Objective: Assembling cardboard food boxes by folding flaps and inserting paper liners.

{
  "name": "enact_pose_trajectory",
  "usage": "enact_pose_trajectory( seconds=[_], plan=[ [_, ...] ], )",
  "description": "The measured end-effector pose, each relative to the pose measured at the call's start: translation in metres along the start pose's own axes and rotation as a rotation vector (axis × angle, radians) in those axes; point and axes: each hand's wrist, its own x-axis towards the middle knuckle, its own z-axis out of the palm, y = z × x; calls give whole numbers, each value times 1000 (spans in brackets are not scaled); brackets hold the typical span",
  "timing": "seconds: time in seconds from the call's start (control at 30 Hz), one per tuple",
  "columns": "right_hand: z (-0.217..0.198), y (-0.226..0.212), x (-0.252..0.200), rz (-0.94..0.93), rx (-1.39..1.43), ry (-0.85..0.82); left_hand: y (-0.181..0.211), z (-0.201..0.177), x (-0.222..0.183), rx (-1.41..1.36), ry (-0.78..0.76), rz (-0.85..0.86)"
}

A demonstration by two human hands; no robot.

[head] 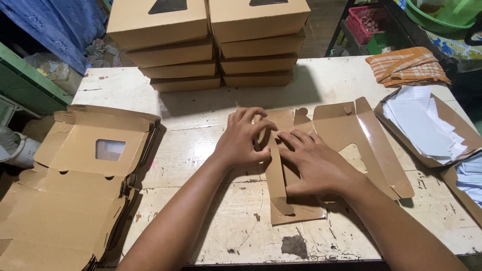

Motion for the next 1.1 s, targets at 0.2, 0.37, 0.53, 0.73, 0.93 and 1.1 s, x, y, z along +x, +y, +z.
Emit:
enact_pose_trajectory(
  seconds=[0.2, 0.37, 0.53, 0.73, 0.93, 1.1],
  plan=[
    [11, 12, 2, -18, -35, 1, 25, -31, 1, -62, -249, 20],
    [-5, 14, -3, -19, 65, 23, 20, -25, 1, -36, -272, -2],
    [-14, 18, -7, 21, 55, 61, 21, -26, 2, 6, -267, 2],
    [-10, 43, -9, 139, -63, 169, 16, -18, 3, 38, -313, 1],
    [-12, 42, -8, 256, -30, 119, 3, -3, -1, -138, -44, -48],
    [-13, 31, -5, 131, 33, 37, -8, 6, -3, -374, 367, 40]
  ],
)
